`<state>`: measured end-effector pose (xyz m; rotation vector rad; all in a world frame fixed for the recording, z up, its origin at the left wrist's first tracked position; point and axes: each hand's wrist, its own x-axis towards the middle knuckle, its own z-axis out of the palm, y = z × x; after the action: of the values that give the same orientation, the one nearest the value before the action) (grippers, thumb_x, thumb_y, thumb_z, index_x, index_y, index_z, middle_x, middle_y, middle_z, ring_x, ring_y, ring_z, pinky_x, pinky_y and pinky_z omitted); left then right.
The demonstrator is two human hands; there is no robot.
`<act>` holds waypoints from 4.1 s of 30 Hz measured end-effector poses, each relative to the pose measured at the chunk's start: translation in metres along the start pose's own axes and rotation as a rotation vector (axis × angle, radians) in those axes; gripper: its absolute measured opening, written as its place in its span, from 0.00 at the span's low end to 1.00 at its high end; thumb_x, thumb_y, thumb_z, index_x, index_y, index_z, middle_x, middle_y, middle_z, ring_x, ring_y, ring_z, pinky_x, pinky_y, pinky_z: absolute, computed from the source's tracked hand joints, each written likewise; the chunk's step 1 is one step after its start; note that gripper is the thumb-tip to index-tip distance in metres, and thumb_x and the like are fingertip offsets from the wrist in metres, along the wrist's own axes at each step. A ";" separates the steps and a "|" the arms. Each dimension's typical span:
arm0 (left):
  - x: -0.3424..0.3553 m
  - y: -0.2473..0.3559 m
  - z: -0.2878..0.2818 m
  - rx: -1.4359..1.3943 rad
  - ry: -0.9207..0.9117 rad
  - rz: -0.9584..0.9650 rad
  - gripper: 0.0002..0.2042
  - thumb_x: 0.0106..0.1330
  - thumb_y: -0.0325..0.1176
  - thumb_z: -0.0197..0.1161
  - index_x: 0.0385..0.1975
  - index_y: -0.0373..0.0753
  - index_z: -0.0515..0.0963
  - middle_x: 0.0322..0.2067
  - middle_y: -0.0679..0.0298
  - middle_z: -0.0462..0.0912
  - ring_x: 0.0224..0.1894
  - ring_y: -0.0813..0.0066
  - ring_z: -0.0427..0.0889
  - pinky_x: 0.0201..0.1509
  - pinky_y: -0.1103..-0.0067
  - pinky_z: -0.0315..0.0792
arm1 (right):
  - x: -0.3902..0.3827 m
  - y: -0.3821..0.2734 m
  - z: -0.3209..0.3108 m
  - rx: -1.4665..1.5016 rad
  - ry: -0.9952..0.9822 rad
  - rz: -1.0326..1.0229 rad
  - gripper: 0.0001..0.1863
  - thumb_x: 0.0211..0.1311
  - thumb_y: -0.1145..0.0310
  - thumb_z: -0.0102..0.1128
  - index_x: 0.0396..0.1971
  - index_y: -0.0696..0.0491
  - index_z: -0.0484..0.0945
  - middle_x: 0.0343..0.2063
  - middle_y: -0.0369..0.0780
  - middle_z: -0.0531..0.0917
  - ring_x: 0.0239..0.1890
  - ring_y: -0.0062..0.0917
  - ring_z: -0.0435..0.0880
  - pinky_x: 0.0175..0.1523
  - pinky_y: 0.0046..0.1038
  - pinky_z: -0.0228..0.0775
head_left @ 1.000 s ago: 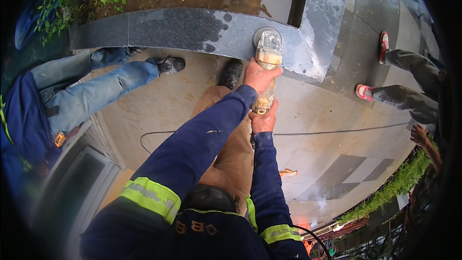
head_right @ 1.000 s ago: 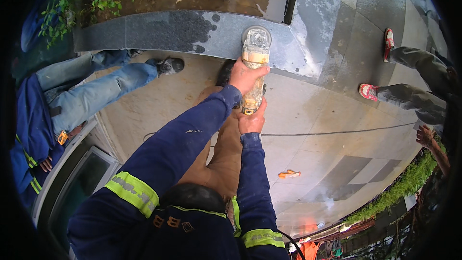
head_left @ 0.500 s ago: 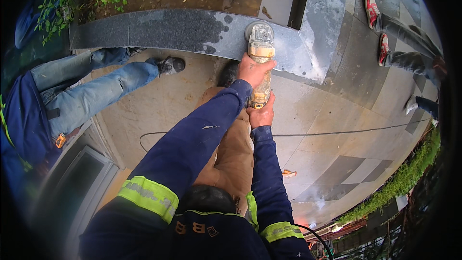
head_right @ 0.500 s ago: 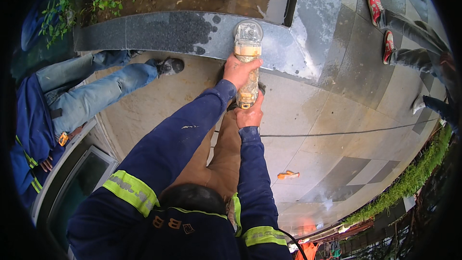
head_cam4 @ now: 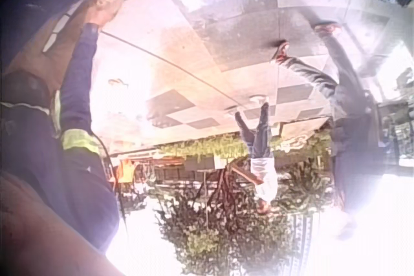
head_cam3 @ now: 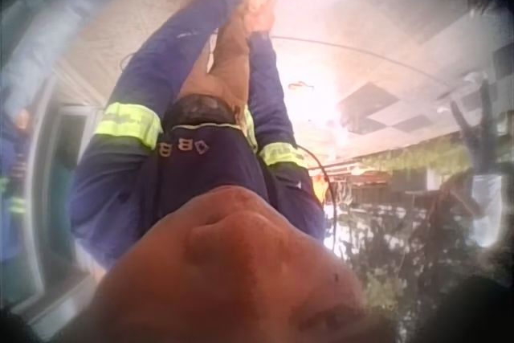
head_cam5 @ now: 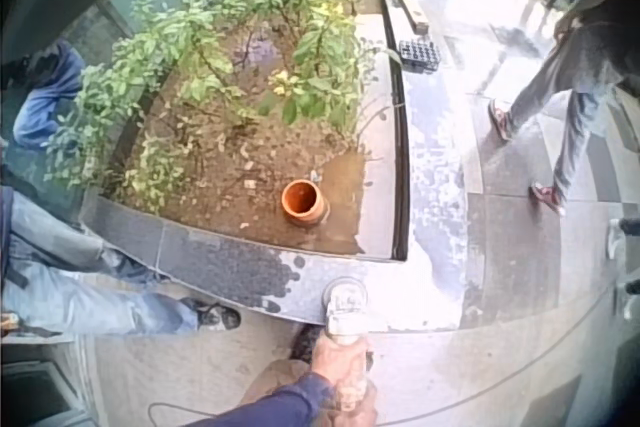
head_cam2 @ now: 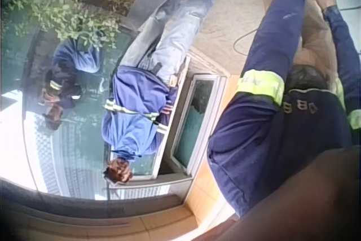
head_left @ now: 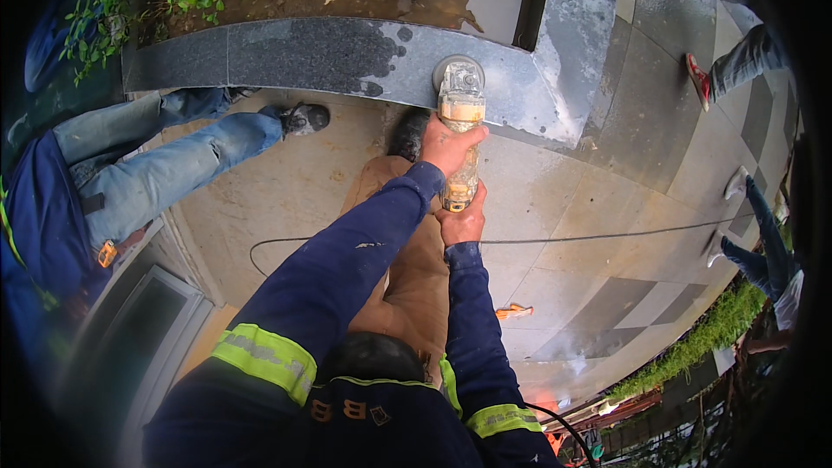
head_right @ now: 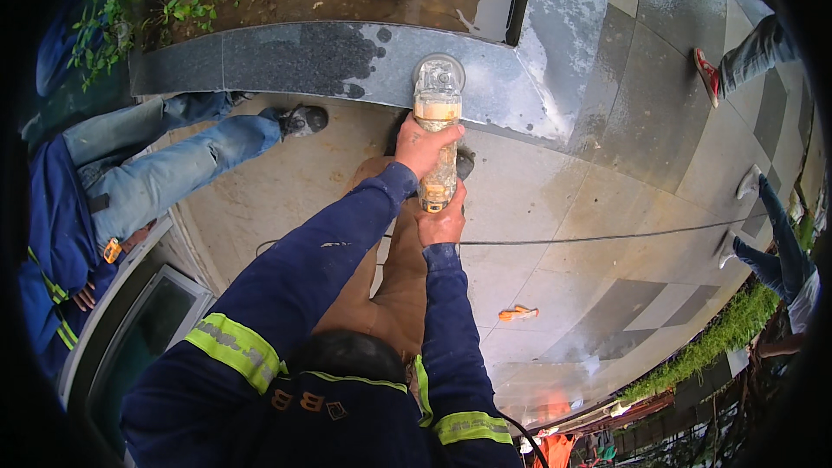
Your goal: The person uses an angle grinder to smooth the edge of a curved stone step. They hold the tool with both hands and move it along the step's edge while another person stands nearby.
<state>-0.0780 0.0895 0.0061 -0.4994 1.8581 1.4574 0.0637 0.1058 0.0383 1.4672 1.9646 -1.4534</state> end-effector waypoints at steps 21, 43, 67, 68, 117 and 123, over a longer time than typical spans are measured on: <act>-0.003 -0.007 0.007 -0.021 0.020 0.009 0.23 0.49 0.35 0.76 0.42 0.32 0.76 0.38 0.59 0.84 0.39 0.72 0.83 0.46 0.75 0.76 | 0.003 0.004 -0.008 -0.036 -0.001 -0.023 0.45 0.38 0.77 0.68 0.62 0.49 0.58 0.40 0.53 0.83 0.45 0.50 0.82 0.51 0.40 0.74; 0.005 -0.012 0.011 -0.008 0.006 0.052 0.25 0.50 0.35 0.76 0.46 0.32 0.75 0.40 0.59 0.83 0.40 0.72 0.82 0.46 0.75 0.76 | 0.002 -0.006 -0.013 -0.027 -0.014 0.027 0.45 0.38 0.77 0.67 0.62 0.47 0.58 0.39 0.54 0.83 0.44 0.51 0.82 0.49 0.42 0.74; -0.021 -0.017 0.007 0.016 0.005 -0.001 0.25 0.49 0.36 0.76 0.44 0.31 0.75 0.39 0.58 0.83 0.39 0.72 0.83 0.45 0.75 0.76 | -0.016 0.023 -0.008 -0.003 -0.003 0.020 0.46 0.39 0.77 0.67 0.63 0.48 0.57 0.41 0.53 0.82 0.47 0.47 0.83 0.52 0.39 0.74; -0.022 -0.019 0.002 0.019 0.018 -0.009 0.24 0.49 0.36 0.76 0.44 0.31 0.75 0.39 0.59 0.84 0.39 0.72 0.83 0.45 0.75 0.76 | -0.017 0.023 -0.005 -0.020 -0.012 0.008 0.46 0.39 0.78 0.67 0.63 0.48 0.56 0.42 0.53 0.83 0.47 0.48 0.83 0.52 0.39 0.74; 0.018 -0.012 -0.007 -0.088 0.028 0.051 0.16 0.53 0.34 0.73 0.39 0.34 0.81 0.35 0.63 0.84 0.35 0.76 0.82 0.40 0.76 0.76 | 0.008 -0.021 0.000 -0.062 -0.048 -0.020 0.46 0.39 0.76 0.68 0.63 0.47 0.57 0.41 0.54 0.82 0.46 0.51 0.82 0.51 0.42 0.74; 0.026 0.009 -0.023 -0.125 0.001 0.018 0.15 0.53 0.34 0.73 0.38 0.34 0.81 0.33 0.63 0.84 0.32 0.76 0.81 0.38 0.76 0.76 | 0.022 -0.027 0.013 -0.117 -0.074 -0.080 0.45 0.39 0.77 0.67 0.62 0.47 0.57 0.41 0.54 0.82 0.46 0.53 0.81 0.52 0.43 0.73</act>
<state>-0.1086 0.0735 -0.0039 -0.5448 1.7841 1.5917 0.0268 0.1082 0.0314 1.2813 2.0472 -1.3789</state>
